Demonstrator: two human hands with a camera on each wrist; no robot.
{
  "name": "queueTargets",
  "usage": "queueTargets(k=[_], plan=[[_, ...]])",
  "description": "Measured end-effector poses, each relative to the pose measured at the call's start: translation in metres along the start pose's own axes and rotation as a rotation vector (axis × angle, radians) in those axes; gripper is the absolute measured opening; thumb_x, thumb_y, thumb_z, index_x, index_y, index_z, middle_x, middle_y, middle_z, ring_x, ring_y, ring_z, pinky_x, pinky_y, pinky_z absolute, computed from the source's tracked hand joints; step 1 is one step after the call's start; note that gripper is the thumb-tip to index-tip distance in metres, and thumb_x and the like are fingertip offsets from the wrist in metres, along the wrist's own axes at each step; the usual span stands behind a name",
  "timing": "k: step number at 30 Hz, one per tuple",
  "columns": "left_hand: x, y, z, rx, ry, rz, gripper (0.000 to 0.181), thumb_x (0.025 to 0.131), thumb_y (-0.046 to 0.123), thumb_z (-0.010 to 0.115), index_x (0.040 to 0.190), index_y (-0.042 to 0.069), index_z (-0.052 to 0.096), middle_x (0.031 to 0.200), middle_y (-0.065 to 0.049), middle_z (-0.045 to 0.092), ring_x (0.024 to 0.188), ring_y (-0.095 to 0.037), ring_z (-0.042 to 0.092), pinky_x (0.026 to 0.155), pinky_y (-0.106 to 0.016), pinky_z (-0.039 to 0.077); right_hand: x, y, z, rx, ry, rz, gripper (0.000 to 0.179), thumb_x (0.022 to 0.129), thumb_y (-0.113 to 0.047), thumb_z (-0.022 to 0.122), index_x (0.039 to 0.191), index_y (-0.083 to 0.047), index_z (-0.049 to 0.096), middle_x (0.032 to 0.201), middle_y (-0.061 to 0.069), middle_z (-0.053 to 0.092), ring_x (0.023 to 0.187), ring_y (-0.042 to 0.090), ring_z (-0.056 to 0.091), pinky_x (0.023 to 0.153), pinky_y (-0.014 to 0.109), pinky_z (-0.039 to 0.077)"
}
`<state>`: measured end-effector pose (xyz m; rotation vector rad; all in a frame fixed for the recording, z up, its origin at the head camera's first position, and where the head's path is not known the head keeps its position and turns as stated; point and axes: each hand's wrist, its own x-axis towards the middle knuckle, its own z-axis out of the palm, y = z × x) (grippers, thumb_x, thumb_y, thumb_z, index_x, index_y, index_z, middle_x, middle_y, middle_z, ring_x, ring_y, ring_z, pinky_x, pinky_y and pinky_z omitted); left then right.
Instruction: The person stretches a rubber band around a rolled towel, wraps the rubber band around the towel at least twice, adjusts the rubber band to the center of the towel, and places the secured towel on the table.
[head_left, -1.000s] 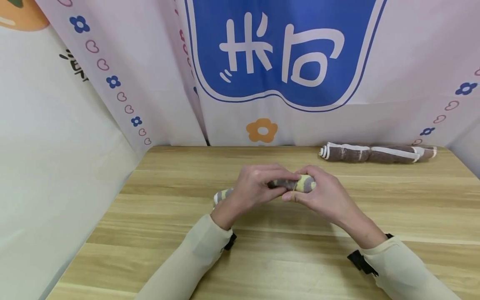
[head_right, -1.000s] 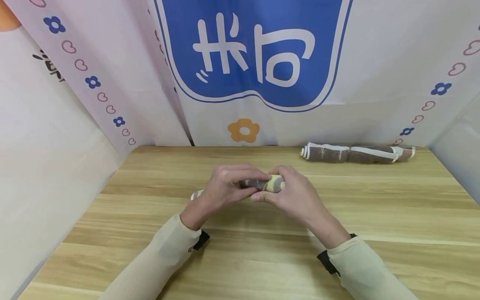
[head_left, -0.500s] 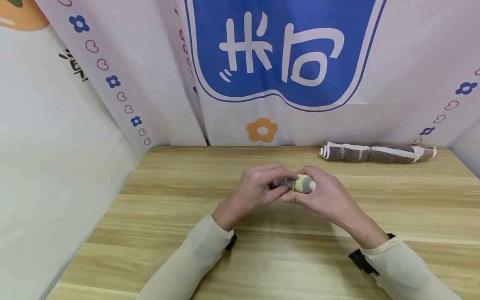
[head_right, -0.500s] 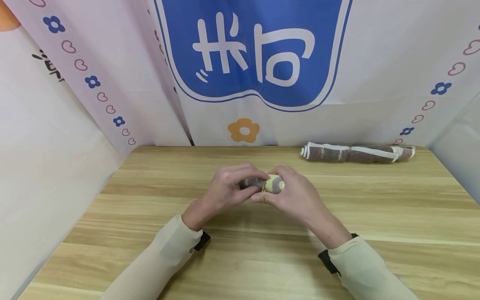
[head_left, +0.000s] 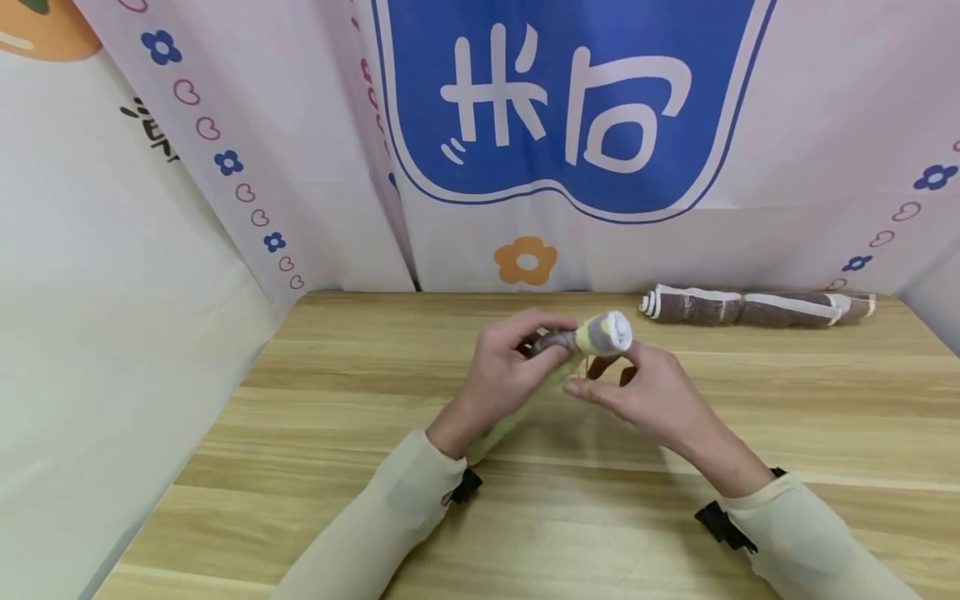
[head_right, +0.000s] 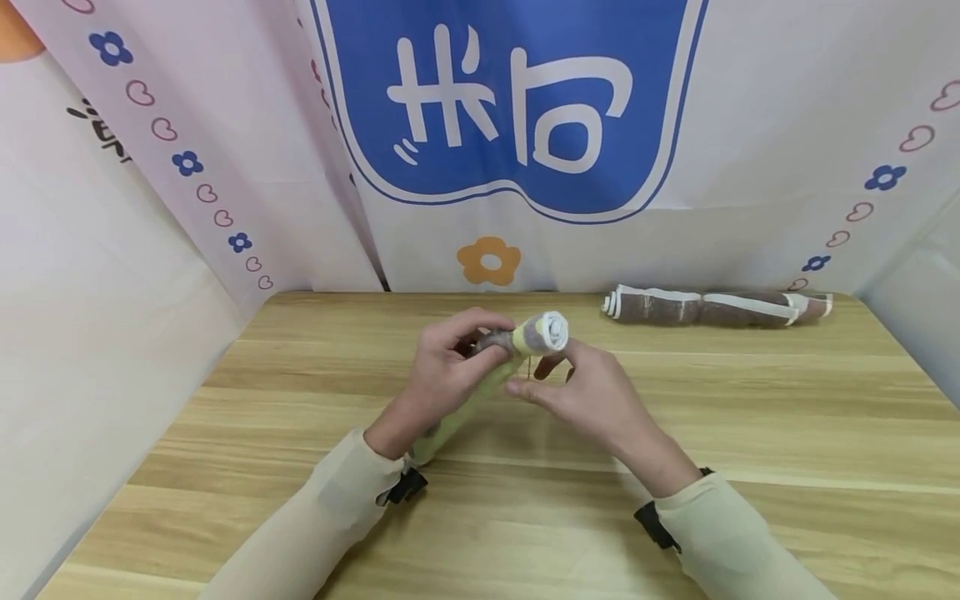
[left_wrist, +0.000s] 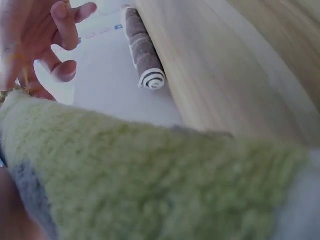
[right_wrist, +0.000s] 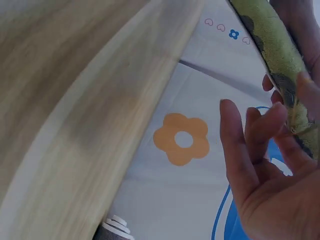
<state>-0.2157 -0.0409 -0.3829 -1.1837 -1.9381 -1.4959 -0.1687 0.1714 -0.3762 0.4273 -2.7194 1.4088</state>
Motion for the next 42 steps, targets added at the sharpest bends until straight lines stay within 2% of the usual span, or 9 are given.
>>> queueTargets(k=[3,6,10,14,21,26,30,37,42], plan=[[-0.001,0.001,0.001,-0.021,0.041,-0.065,0.02,0.093,-0.007,0.076,0.113,-0.001,0.076,0.104,-0.012,0.077,0.065,-0.011,0.06,0.058,-0.027,0.052,0.0,0.001,0.003,-0.06,0.064,-0.101,0.027,0.091,-0.026,0.087,0.11,-0.012,0.076,0.093,0.0,0.074,0.055,0.015,0.055,0.048,0.029,0.045],[-0.001,0.003,0.002,-0.03,0.056,-0.11,0.02,0.093,-0.006,0.076,0.113,0.0,0.076,0.106,-0.011,0.077,0.067,-0.012,0.061,0.059,-0.028,0.053,0.001,0.003,0.007,-0.092,0.123,-0.2,0.008,0.091,-0.012,0.084,0.097,-0.012,0.078,0.088,-0.003,0.073,0.055,0.01,0.053,0.048,0.028,0.044],[-0.001,0.005,0.003,-0.043,0.071,-0.153,0.019,0.094,-0.005,0.076,0.113,-0.001,0.076,0.107,-0.012,0.077,0.069,-0.013,0.064,0.059,-0.029,0.055,0.001,0.005,0.01,-0.103,0.201,-0.318,0.012,0.089,-0.002,0.08,0.089,-0.014,0.078,0.086,-0.006,0.07,0.054,0.005,0.05,0.048,0.026,0.042],[0.0,0.005,0.004,-0.054,0.105,-0.208,0.02,0.093,-0.005,0.075,0.112,0.0,0.076,0.107,-0.011,0.077,0.071,-0.013,0.066,0.059,-0.029,0.056,0.002,0.007,0.012,-0.107,0.265,-0.399,0.018,0.088,0.005,0.077,0.093,-0.012,0.08,0.094,-0.004,0.072,0.057,0.004,0.051,0.049,0.023,0.044],[0.001,0.004,0.004,-0.057,0.126,-0.282,0.02,0.094,-0.003,0.075,0.114,0.001,0.077,0.109,-0.008,0.076,0.074,-0.013,0.066,0.062,-0.029,0.057,0.001,0.009,0.013,-0.138,0.294,-0.439,0.019,0.089,0.006,0.077,0.098,-0.01,0.08,0.096,-0.002,0.074,0.059,0.004,0.053,0.051,0.022,0.045],[0.001,0.006,0.004,-0.061,0.111,-0.293,0.021,0.094,-0.003,0.075,0.114,0.001,0.077,0.11,-0.009,0.076,0.075,-0.013,0.067,0.062,-0.029,0.057,0.002,0.01,0.015,-0.174,0.326,-0.458,0.016,0.089,0.004,0.079,0.093,-0.011,0.078,0.092,-0.003,0.073,0.058,0.004,0.051,0.051,0.022,0.044],[0.001,0.006,0.005,-0.059,0.124,-0.293,0.02,0.094,-0.003,0.075,0.114,0.0,0.077,0.108,-0.009,0.076,0.073,-0.012,0.066,0.062,-0.028,0.056,0.002,0.01,0.016,-0.173,0.339,-0.471,0.013,0.091,0.001,0.081,0.091,-0.012,0.077,0.086,-0.006,0.07,0.058,0.004,0.049,0.052,0.019,0.04],[0.001,0.007,0.004,-0.082,0.146,-0.336,0.02,0.095,0.001,0.074,0.115,0.002,0.077,0.104,-0.007,0.075,0.071,-0.012,0.065,0.061,-0.027,0.055,0.0,0.011,0.017,-0.169,0.324,-0.459,0.009,0.099,-0.011,0.076,0.091,-0.015,0.077,0.083,-0.011,0.064,0.061,0.005,0.047,0.054,0.026,0.041],[0.002,0.006,0.002,-0.112,0.198,-0.376,0.021,0.096,0.002,0.074,0.117,0.001,0.076,0.105,-0.009,0.075,0.07,-0.013,0.066,0.062,-0.026,0.055,0.0,0.012,0.02,-0.205,0.307,-0.54,0.006,0.1,-0.014,0.073,0.095,-0.015,0.077,0.087,-0.011,0.065,0.061,0.002,0.048,0.054,0.023,0.043]])
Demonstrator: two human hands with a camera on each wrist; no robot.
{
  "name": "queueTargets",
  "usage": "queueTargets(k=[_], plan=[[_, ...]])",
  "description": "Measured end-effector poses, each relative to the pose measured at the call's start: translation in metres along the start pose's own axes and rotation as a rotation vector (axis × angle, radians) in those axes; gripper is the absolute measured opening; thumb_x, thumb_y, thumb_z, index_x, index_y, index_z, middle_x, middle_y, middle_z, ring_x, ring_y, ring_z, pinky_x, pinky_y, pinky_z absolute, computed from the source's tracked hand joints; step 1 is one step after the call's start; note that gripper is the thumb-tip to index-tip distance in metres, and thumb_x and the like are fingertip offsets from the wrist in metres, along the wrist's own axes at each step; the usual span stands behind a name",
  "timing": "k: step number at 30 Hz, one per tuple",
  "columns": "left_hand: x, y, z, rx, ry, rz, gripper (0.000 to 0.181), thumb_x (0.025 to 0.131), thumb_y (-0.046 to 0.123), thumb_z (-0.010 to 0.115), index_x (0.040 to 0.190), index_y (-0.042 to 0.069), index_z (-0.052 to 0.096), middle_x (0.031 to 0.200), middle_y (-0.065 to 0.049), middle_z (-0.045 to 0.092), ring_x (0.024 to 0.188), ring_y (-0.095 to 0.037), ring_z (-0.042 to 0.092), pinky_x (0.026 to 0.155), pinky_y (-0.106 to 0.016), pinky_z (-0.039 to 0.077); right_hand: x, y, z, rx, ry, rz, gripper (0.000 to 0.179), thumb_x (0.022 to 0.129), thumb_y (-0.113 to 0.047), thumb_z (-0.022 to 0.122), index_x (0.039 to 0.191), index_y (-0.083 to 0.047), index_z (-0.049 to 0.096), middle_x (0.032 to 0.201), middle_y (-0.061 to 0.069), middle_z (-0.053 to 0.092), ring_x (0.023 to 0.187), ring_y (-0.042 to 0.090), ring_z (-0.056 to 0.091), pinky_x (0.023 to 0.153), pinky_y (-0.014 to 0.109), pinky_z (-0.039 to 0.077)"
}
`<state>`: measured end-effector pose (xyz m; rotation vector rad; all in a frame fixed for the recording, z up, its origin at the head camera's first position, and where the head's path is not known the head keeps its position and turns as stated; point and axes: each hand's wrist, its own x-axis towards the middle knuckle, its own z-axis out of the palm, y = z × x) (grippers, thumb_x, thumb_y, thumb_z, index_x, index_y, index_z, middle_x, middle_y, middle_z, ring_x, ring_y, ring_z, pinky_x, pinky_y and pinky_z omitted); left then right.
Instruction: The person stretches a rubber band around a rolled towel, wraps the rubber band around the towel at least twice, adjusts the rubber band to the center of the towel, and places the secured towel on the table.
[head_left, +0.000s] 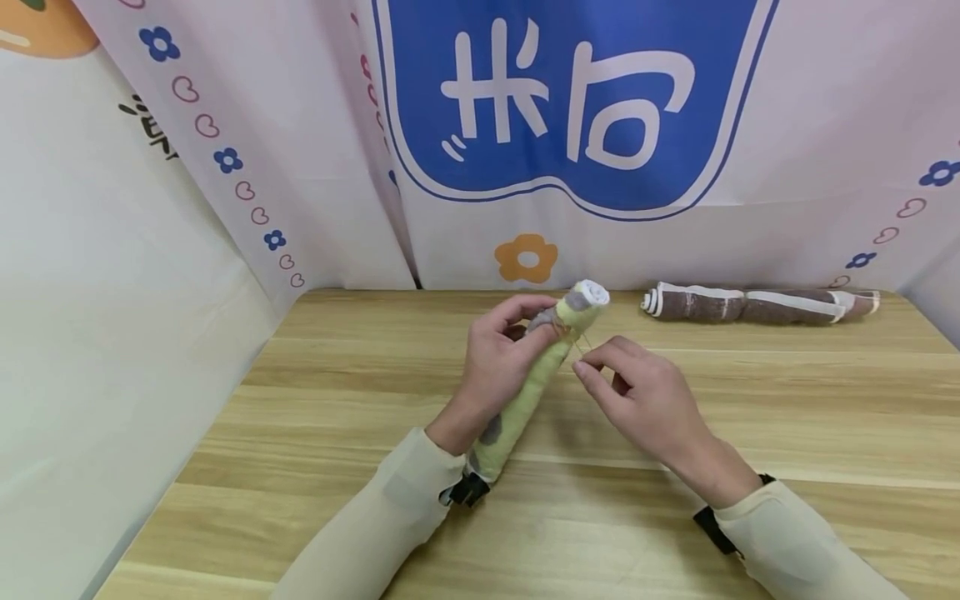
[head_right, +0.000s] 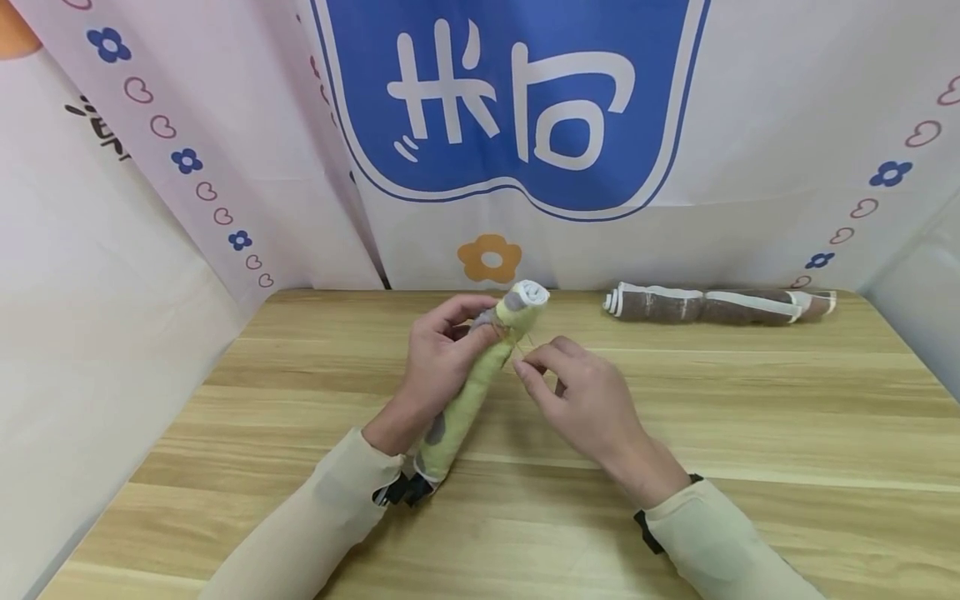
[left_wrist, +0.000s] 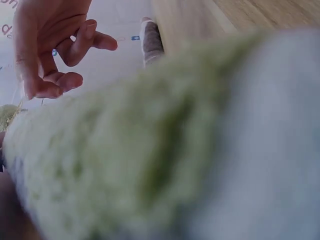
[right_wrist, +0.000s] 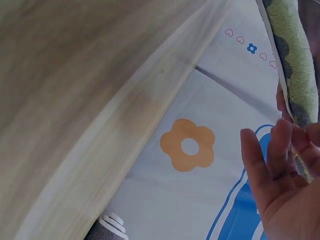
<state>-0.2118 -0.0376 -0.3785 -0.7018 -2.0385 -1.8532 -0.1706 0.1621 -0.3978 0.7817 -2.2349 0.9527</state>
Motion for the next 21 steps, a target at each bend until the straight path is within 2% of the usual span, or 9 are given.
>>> queueTargets(k=[3,7,12,21], plan=[[0.0007,0.0003,-0.0005,0.001,0.024,-0.014,0.023,0.096,0.002,0.073,0.118,0.001,0.076,0.109,-0.008,0.076,0.073,-0.012,0.066,0.065,-0.026,0.055,0.0002,0.0003,0.0017,0.011,0.0,-0.072,0.006,0.097,-0.01,0.074,0.096,-0.015,0.077,0.09,-0.009,0.067,0.061,0.0,0.05,0.053,0.021,0.044],[0.0006,0.0007,-0.0012,0.008,0.044,-0.022,0.025,0.096,0.002,0.073,0.121,0.002,0.075,0.111,-0.007,0.076,0.075,-0.011,0.066,0.067,-0.026,0.055,0.0006,0.0005,0.0024,0.04,0.005,-0.125,0.007,0.096,-0.009,0.073,0.096,-0.015,0.077,0.093,-0.007,0.068,0.062,0.0,0.054,0.053,0.021,0.048],[0.0001,-0.0006,-0.0017,0.012,0.081,-0.03,0.028,0.097,0.001,0.072,0.124,0.003,0.074,0.112,-0.008,0.074,0.074,-0.014,0.066,0.065,-0.026,0.057,-0.0004,0.0005,0.0028,0.085,-0.004,-0.145,0.01,0.099,-0.016,0.071,0.092,-0.014,0.077,0.094,-0.006,0.067,0.063,0.002,0.054,0.051,0.024,0.048],[0.0042,-0.0039,-0.0058,-0.009,0.164,-0.071,0.031,0.096,-0.001,0.072,0.126,0.006,0.074,0.107,-0.008,0.072,0.078,-0.018,0.067,0.066,-0.027,0.057,-0.002,-0.0001,0.004,0.183,-0.009,-0.194,0.017,0.094,-0.007,0.067,0.081,-0.018,0.069,0.093,-0.003,0.063,0.065,0.002,0.051,0.051,0.02,0.043]])
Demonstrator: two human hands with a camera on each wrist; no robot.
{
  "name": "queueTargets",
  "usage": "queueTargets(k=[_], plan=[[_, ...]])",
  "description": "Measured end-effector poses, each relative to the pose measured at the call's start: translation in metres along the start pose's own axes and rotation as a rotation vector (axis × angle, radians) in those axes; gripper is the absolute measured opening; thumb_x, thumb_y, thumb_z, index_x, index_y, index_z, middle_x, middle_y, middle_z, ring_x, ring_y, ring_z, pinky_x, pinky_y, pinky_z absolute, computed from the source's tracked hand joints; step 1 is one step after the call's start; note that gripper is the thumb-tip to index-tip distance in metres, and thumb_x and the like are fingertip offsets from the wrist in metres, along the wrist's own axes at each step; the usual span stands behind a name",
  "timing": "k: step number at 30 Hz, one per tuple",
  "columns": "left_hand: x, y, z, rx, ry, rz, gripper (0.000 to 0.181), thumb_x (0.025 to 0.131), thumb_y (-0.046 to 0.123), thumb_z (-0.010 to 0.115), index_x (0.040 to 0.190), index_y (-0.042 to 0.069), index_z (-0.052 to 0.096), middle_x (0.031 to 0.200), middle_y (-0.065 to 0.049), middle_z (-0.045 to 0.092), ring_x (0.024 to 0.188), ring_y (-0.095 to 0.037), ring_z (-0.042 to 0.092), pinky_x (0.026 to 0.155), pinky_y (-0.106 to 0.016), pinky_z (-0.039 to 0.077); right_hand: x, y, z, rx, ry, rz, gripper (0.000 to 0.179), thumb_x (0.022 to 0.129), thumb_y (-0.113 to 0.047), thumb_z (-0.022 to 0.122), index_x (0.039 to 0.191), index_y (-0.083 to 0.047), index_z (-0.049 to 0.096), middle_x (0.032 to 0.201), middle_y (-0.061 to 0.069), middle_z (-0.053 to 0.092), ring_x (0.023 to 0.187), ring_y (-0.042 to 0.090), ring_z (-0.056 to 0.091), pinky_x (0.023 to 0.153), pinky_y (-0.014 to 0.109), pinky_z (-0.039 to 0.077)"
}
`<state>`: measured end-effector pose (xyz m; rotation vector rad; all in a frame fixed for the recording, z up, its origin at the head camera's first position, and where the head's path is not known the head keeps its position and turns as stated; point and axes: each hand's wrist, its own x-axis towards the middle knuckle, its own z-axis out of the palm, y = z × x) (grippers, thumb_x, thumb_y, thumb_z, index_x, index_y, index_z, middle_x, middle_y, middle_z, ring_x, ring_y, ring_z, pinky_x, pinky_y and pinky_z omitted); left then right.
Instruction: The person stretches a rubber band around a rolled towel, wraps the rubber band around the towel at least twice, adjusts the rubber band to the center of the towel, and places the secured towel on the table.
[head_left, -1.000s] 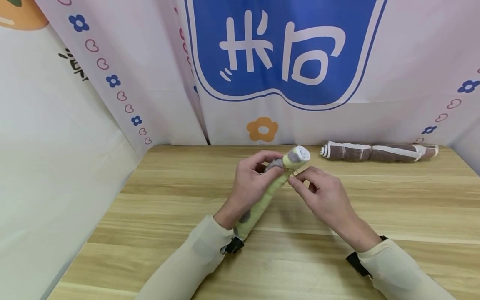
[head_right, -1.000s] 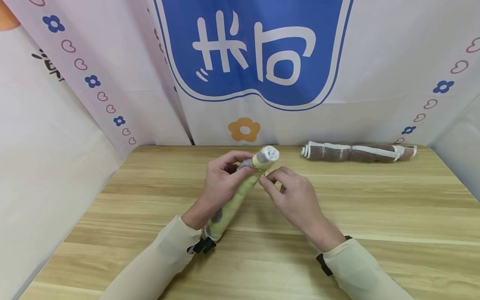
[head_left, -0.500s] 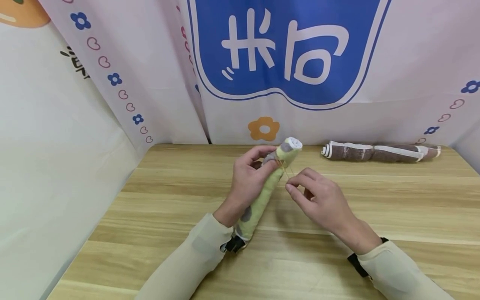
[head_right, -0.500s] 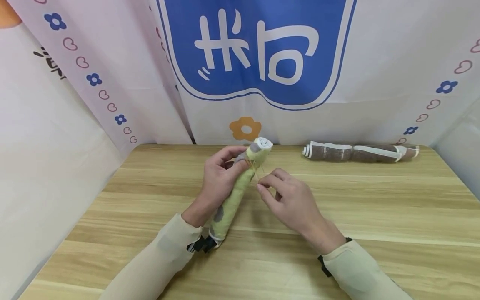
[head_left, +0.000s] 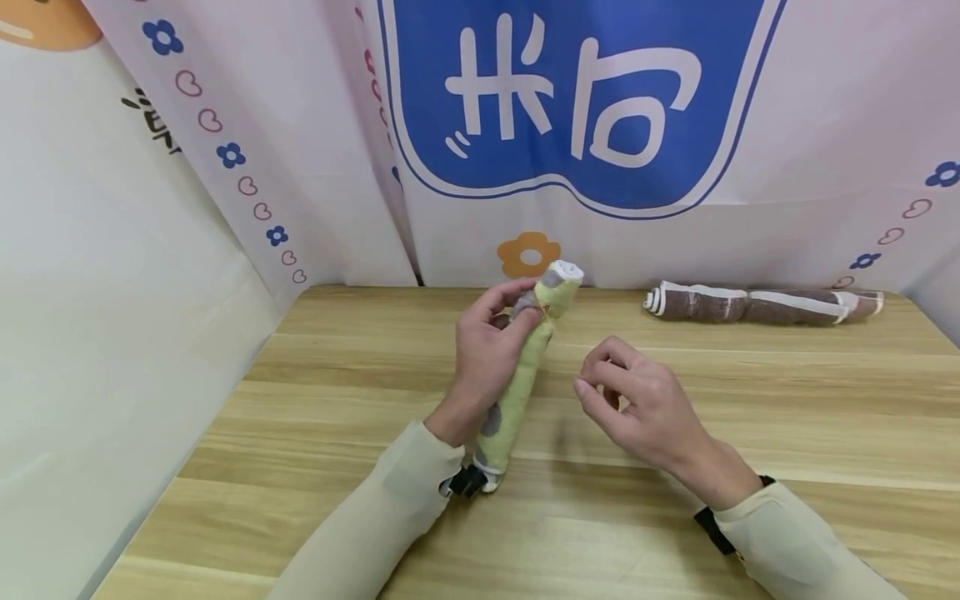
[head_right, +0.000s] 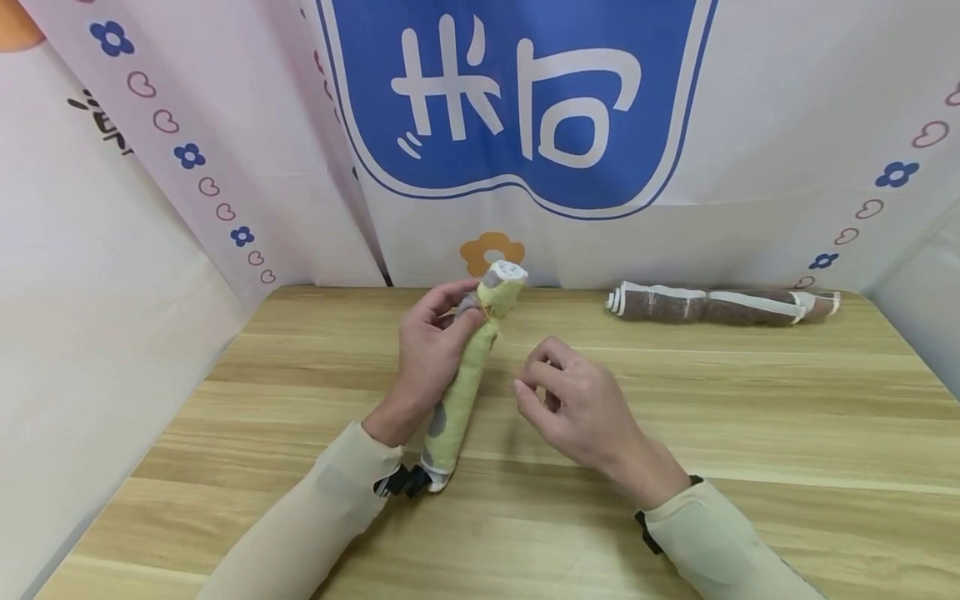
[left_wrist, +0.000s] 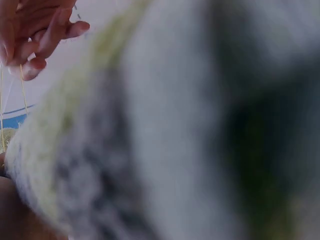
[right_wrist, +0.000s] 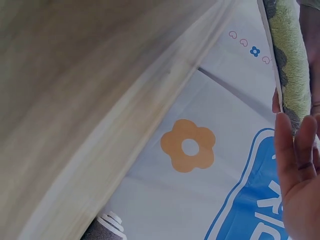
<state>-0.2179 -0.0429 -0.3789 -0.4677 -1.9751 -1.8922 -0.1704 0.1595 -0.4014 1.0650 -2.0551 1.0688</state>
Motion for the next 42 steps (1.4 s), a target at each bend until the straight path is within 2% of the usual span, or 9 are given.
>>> queueTargets(k=[6,12,14,16,20,23,31,36,42], plan=[[0.005,-0.001,-0.003,0.01,0.038,-0.006,0.031,0.095,-0.005,0.072,0.125,0.002,0.074,0.108,-0.011,0.073,0.079,-0.02,0.069,0.068,-0.028,0.06,0.001,0.004,0.002,0.136,0.065,-0.122,0.02,0.089,0.001,0.063,0.079,-0.016,0.065,0.09,0.003,0.061,0.067,0.007,0.052,0.054,0.015,0.041],[0.012,-0.005,-0.007,0.017,0.087,0.002,0.03,0.093,-0.009,0.073,0.122,-0.002,0.074,0.113,-0.015,0.075,0.091,-0.021,0.072,0.075,-0.028,0.061,0.002,0.008,0.003,0.152,0.088,-0.191,0.02,0.087,0.001,0.06,0.076,-0.016,0.062,0.088,0.004,0.06,0.068,0.01,0.052,0.053,0.014,0.04],[0.013,-0.007,-0.008,0.015,0.083,-0.014,0.03,0.093,-0.01,0.073,0.122,-0.004,0.074,0.113,-0.016,0.075,0.093,-0.021,0.072,0.076,-0.028,0.061,0.002,0.007,0.002,0.14,0.092,-0.157,0.02,0.087,0.001,0.061,0.077,-0.016,0.063,0.088,0.004,0.061,0.067,0.009,0.053,0.054,0.014,0.042],[0.014,-0.008,-0.009,0.006,0.057,-0.04,0.03,0.093,-0.009,0.073,0.123,-0.004,0.073,0.113,-0.017,0.075,0.093,-0.021,0.072,0.076,-0.028,0.061,0.001,0.006,0.0,0.113,0.091,-0.084,0.019,0.088,0.002,0.062,0.078,-0.014,0.065,0.089,0.002,0.062,0.068,0.008,0.054,0.056,0.014,0.046],[0.013,-0.01,-0.01,0.002,-0.061,-0.09,0.029,0.097,-0.005,0.071,0.126,-0.004,0.072,0.12,-0.015,0.073,0.09,-0.02,0.072,0.074,-0.027,0.061,0.001,0.006,-0.005,-0.016,0.099,0.088,0.018,0.093,0.0,0.065,0.081,-0.013,0.068,0.091,-0.003,0.066,0.066,0.005,0.054,0.06,0.015,0.048],[0.013,-0.011,-0.01,0.023,-0.106,-0.095,0.029,0.098,-0.002,0.07,0.128,-0.002,0.072,0.123,-0.014,0.072,0.089,-0.021,0.072,0.073,-0.027,0.06,0.001,0.006,-0.007,-0.067,0.088,0.136,0.018,0.094,-0.001,0.067,0.081,-0.013,0.07,0.093,-0.003,0.068,0.065,0.005,0.054,0.06,0.015,0.047],[0.014,-0.015,-0.012,0.027,0.056,-0.113,0.029,0.097,-0.003,0.07,0.126,-0.003,0.073,0.112,-0.014,0.072,0.092,-0.019,0.071,0.077,-0.027,0.06,0.0,0.004,0.0,0.084,0.019,-0.04,0.022,0.089,0.0,0.064,0.076,-0.017,0.065,0.094,0.003,0.064,0.067,0.007,0.056,0.052,0.017,0.044],[0.016,-0.017,-0.013,0.006,0.107,-0.116,0.029,0.095,-0.004,0.07,0.124,-0.004,0.074,0.11,-0.017,0.074,0.09,-0.019,0.071,0.076,-0.025,0.06,0.001,0.005,0.002,0.134,0.053,-0.127,0.024,0.085,0.003,0.06,0.073,-0.018,0.058,0.092,0.006,0.061,0.067,0.009,0.053,0.054,0.017,0.045],[0.02,-0.019,-0.016,-0.019,0.131,-0.162,0.028,0.096,-0.005,0.069,0.124,-0.003,0.074,0.11,-0.016,0.074,0.093,-0.02,0.07,0.073,-0.025,0.06,0.002,0.009,0.001,0.098,0.126,-0.129,0.024,0.08,0.004,0.056,0.068,-0.016,0.054,0.083,0.002,0.059,0.068,0.011,0.053,0.055,0.019,0.044]])
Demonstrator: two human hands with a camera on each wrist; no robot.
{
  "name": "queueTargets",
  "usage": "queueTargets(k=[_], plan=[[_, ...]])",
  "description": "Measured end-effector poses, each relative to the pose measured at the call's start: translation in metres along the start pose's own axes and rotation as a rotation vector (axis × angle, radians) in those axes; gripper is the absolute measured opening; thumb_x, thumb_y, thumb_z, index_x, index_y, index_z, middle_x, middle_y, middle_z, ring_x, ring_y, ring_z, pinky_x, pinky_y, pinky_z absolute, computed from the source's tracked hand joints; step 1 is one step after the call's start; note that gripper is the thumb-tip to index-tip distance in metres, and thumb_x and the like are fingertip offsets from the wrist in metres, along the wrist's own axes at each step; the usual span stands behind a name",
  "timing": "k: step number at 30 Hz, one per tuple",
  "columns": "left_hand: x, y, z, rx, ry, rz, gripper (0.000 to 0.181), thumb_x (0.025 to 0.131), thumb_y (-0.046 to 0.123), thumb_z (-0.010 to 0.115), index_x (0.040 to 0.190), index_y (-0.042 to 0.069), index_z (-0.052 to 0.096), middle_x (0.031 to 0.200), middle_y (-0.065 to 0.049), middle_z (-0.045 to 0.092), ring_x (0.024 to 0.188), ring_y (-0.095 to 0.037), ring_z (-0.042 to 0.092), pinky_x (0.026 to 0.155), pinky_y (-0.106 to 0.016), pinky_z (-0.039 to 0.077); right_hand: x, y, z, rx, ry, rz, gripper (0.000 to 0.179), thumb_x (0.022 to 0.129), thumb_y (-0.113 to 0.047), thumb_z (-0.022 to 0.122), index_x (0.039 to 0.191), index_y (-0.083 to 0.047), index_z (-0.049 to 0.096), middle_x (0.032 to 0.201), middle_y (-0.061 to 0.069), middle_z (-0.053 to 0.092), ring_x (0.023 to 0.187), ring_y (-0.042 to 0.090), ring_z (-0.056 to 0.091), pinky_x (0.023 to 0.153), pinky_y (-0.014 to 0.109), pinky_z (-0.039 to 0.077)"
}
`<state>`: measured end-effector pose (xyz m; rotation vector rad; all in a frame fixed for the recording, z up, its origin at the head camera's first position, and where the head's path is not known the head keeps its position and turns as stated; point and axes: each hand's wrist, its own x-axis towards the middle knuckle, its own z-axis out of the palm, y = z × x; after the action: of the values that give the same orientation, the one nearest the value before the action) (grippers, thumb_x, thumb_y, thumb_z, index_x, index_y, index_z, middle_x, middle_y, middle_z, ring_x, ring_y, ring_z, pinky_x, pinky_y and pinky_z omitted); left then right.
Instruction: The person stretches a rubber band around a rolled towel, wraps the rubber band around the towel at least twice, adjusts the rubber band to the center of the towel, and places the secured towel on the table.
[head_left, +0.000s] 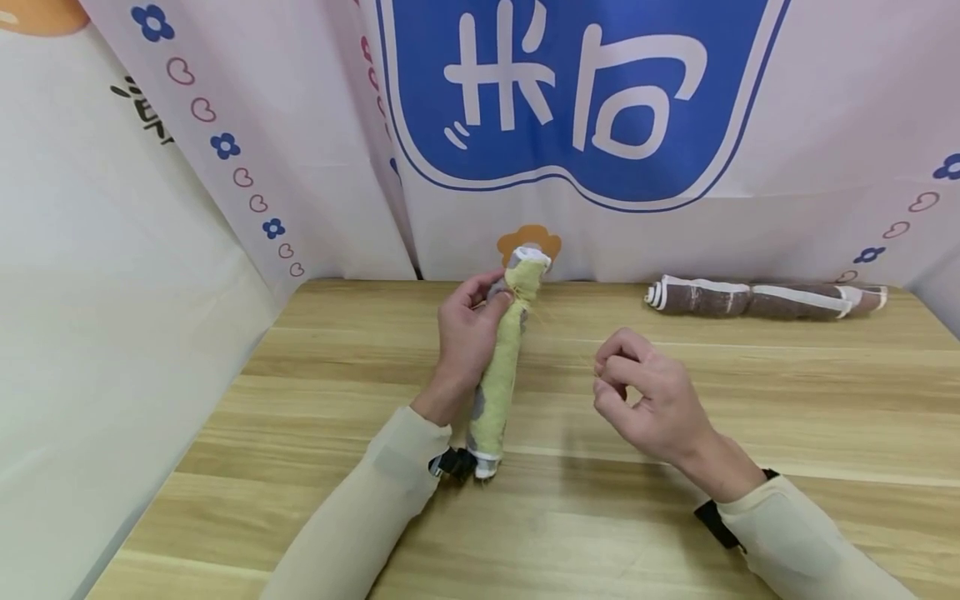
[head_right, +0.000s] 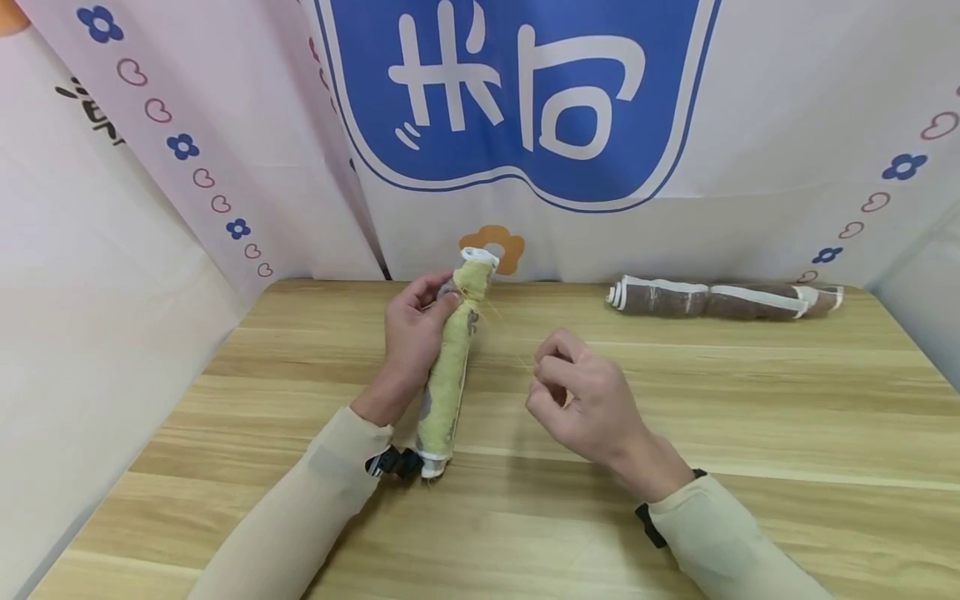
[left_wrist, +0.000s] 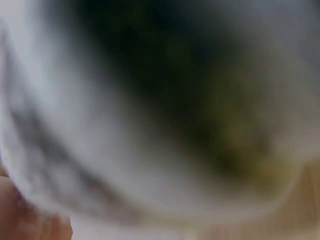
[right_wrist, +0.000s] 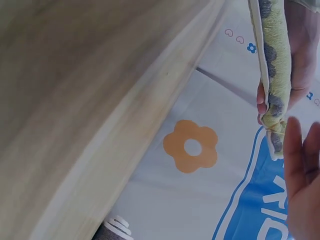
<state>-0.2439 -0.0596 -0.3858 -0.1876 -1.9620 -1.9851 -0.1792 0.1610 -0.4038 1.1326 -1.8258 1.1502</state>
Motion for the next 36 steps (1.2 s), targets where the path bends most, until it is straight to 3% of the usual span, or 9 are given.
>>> queueTargets(k=[8,13,19,23,26,30,36], plan=[[0.004,0.005,-0.005,-0.099,0.01,-0.07,0.027,0.099,-0.004,0.067,0.125,-0.003,0.072,0.109,-0.016,0.071,0.084,-0.022,0.072,0.071,-0.031,0.063,0.002,0.003,-0.004,-0.072,0.087,0.032,0.024,0.08,0.003,0.055,0.064,-0.015,0.057,0.076,0.002,0.059,0.064,0.009,0.053,0.055,0.022,0.044],[0.001,0.003,-0.002,-0.051,0.003,-0.047,0.026,0.097,-0.005,0.069,0.122,-0.003,0.074,0.108,-0.015,0.072,0.085,-0.019,0.07,0.069,-0.027,0.061,0.0,0.0,0.0,-0.102,0.051,-0.012,0.022,0.091,-0.007,0.061,0.07,-0.014,0.064,0.086,0.009,0.063,0.062,0.008,0.054,0.055,0.019,0.044],[-0.006,0.001,0.006,0.011,-0.069,-0.031,0.027,0.096,-0.002,0.071,0.122,0.001,0.076,0.108,-0.011,0.074,0.09,-0.018,0.067,0.071,-0.025,0.058,0.005,-0.007,0.004,-0.119,0.009,-0.101,0.033,0.107,-0.027,0.063,0.079,-0.012,0.072,0.105,0.018,0.066,0.07,0.017,0.057,0.062,0.024,0.049],[-0.011,0.003,0.01,0.041,-0.146,0.007,0.026,0.098,-0.001,0.07,0.123,0.002,0.075,0.109,-0.01,0.073,0.091,-0.019,0.068,0.073,-0.027,0.059,0.006,-0.009,0.001,-0.009,-0.073,-0.094,0.019,0.101,-0.011,0.061,0.09,-0.009,0.076,0.104,0.012,0.069,0.075,0.016,0.062,0.064,0.023,0.051],[-0.015,0.007,0.012,0.064,-0.215,0.06,0.025,0.099,-0.001,0.069,0.123,0.001,0.074,0.11,-0.011,0.073,0.088,-0.02,0.07,0.073,-0.03,0.061,0.007,-0.008,-0.004,0.032,-0.135,-0.057,0.027,0.09,0.003,0.056,0.102,-0.004,0.08,0.099,0.006,0.071,0.072,0.009,0.06,0.06,0.018,0.048],[-0.019,0.01,0.015,0.071,-0.277,0.111,0.024,0.1,-0.002,0.068,0.123,0.0,0.073,0.109,-0.013,0.073,0.081,-0.02,0.071,0.068,-0.031,0.061,0.009,-0.005,-0.012,-0.017,-0.19,-0.027,0.04,0.091,0.005,0.055,0.119,-0.007,0.081,0.093,-0.001,0.07,0.065,0.002,0.05,0.055,0.014,0.041],[-0.023,0.011,0.017,0.076,-0.344,0.191,0.025,0.099,-0.004,0.067,0.123,-0.002,0.073,0.108,-0.013,0.073,0.079,-0.018,0.07,0.065,-0.032,0.061,0.011,-0.001,-0.016,-0.111,-0.261,-0.083,0.046,0.097,0.0,0.061,0.133,-0.023,0.077,0.083,-0.009,0.064,0.065,0.002,0.048,0.056,0.018,0.043]])
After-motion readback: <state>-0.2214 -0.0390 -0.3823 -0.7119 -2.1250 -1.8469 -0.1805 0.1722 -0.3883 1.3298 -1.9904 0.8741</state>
